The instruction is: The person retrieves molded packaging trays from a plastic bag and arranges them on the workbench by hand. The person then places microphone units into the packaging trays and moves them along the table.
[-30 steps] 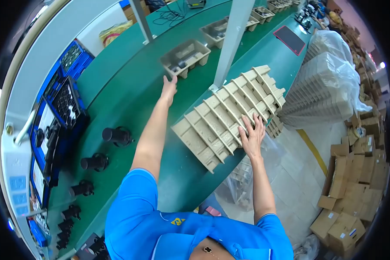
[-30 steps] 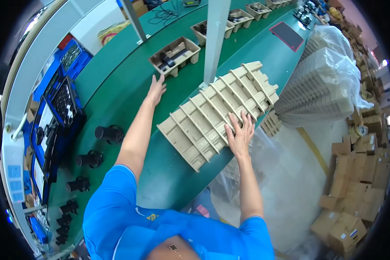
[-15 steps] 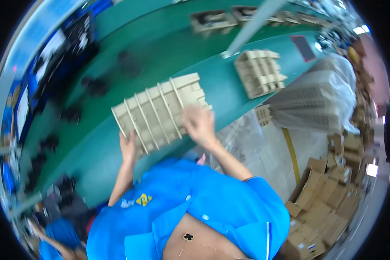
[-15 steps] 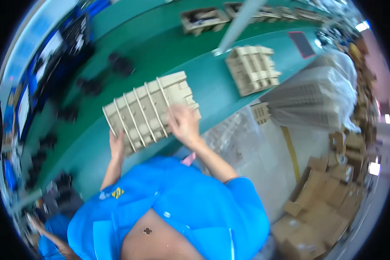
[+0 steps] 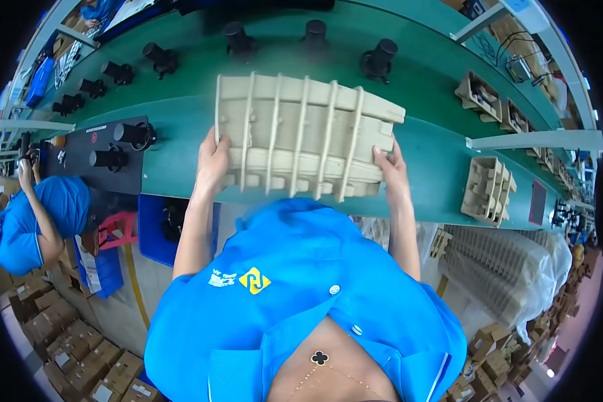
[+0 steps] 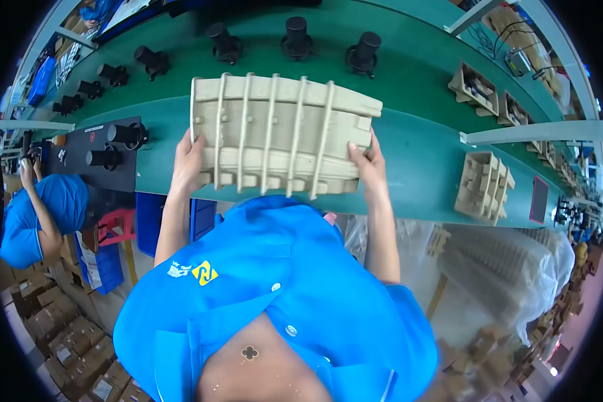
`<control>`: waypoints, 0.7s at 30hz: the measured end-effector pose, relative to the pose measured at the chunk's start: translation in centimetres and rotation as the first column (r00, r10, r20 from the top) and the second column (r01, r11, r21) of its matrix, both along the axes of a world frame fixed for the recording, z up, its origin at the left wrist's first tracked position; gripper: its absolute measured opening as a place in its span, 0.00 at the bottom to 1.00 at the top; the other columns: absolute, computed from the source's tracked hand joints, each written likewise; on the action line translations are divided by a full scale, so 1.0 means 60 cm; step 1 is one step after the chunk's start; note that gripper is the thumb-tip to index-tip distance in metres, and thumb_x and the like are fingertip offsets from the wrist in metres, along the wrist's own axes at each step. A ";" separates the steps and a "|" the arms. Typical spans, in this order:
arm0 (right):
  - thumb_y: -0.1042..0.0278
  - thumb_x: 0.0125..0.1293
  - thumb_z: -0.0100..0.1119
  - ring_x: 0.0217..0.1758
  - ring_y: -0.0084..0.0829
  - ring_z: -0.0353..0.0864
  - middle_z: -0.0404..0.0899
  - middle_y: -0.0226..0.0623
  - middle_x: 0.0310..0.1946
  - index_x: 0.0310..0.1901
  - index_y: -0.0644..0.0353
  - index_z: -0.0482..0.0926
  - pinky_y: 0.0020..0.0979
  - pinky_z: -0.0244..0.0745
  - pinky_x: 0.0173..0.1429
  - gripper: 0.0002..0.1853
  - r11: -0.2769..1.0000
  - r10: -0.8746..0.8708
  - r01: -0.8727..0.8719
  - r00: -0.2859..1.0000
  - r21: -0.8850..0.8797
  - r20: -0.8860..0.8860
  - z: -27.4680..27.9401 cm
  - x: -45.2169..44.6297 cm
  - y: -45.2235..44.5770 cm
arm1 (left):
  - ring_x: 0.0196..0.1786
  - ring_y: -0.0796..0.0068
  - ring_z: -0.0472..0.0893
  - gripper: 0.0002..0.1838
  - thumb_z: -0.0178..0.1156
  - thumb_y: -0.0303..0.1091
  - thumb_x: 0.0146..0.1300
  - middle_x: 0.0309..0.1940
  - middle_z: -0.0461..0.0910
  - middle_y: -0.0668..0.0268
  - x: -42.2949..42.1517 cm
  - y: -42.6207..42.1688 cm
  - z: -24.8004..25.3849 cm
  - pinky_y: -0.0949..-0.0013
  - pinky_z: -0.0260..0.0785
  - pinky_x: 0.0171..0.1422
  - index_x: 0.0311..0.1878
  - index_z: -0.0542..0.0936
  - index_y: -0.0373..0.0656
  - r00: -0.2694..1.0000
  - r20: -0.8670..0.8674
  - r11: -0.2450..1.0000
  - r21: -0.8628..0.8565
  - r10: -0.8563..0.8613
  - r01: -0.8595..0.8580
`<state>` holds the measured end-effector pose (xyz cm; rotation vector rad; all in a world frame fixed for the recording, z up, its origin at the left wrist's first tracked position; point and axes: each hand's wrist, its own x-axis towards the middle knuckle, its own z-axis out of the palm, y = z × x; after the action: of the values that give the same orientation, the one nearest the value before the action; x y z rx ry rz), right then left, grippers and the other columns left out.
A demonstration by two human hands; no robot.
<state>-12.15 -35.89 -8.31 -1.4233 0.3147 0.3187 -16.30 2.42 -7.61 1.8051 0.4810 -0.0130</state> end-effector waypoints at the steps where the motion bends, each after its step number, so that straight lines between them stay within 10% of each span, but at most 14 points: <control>1: 0.64 0.64 0.69 0.58 0.35 0.80 0.79 0.47 0.57 0.75 0.62 0.56 0.34 0.74 0.62 0.43 1.000 0.004 -0.006 0.997 -0.029 -0.073 -0.033 0.018 0.003 | 0.56 0.68 0.79 0.20 0.47 0.28 0.72 0.56 0.80 0.57 0.008 0.018 -0.011 0.65 0.68 0.64 0.65 0.72 0.34 1.000 -0.006 1.000 0.011 -0.021 0.021; 6: 0.68 0.64 0.70 0.55 0.33 0.82 0.81 0.45 0.55 0.72 0.64 0.63 0.35 0.78 0.57 0.37 0.988 -0.123 0.133 0.985 0.078 -0.123 -0.133 0.052 -0.005 | 0.60 0.52 0.80 0.24 0.48 0.25 0.61 0.53 0.81 0.43 0.020 0.123 -0.104 0.58 0.69 0.64 0.62 0.76 0.35 0.982 0.184 0.881 0.470 -0.030 -0.061; 9: 0.68 0.64 0.69 0.56 0.32 0.82 0.81 0.43 0.54 0.71 0.64 0.65 0.38 0.78 0.58 0.35 0.982 -0.170 0.181 0.974 0.060 -0.147 -0.143 0.025 -0.023 | 0.60 0.47 0.79 0.24 0.48 0.26 0.61 0.52 0.80 0.41 -0.007 0.178 -0.162 0.55 0.69 0.64 0.62 0.76 0.38 0.964 -0.236 0.928 0.371 0.121 -0.025; 13: 0.67 0.66 0.67 0.58 0.32 0.80 0.80 0.42 0.57 0.70 0.65 0.66 0.35 0.75 0.61 0.33 0.990 -0.141 0.133 0.972 -0.050 -0.188 -0.156 0.038 -0.077 | 0.56 0.39 0.79 0.25 0.47 0.28 0.66 0.51 0.81 0.44 0.010 0.183 -0.039 0.49 0.70 0.60 0.67 0.73 0.47 0.989 0.061 0.861 0.486 0.136 -0.149; 15: 0.67 0.67 0.67 0.59 0.32 0.79 0.79 0.41 0.58 0.70 0.65 0.66 0.34 0.73 0.62 0.33 0.981 -0.173 0.153 0.970 -0.121 -0.173 -0.155 0.048 -0.103 | 0.54 0.38 0.79 0.26 0.47 0.29 0.67 0.51 0.81 0.46 0.003 0.225 -0.095 0.45 0.71 0.58 0.69 0.71 0.54 0.957 -0.216 0.738 0.675 0.195 0.002; 21: 0.64 0.64 0.70 0.62 0.35 0.78 0.77 0.43 0.61 0.72 0.66 0.61 0.37 0.73 0.64 0.39 0.933 -0.346 0.307 0.909 -0.190 -0.231 -0.139 0.048 -0.310 | 0.48 0.36 0.80 0.32 0.50 0.27 0.63 0.48 0.81 0.44 -0.020 0.260 -0.133 0.44 0.72 0.54 0.72 0.67 0.61 0.955 -0.108 0.638 0.764 0.276 -0.098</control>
<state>-9.29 -54.47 -16.64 -1.4472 0.8004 0.2085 -17.53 18.03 -15.60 2.5870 0.9362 0.1635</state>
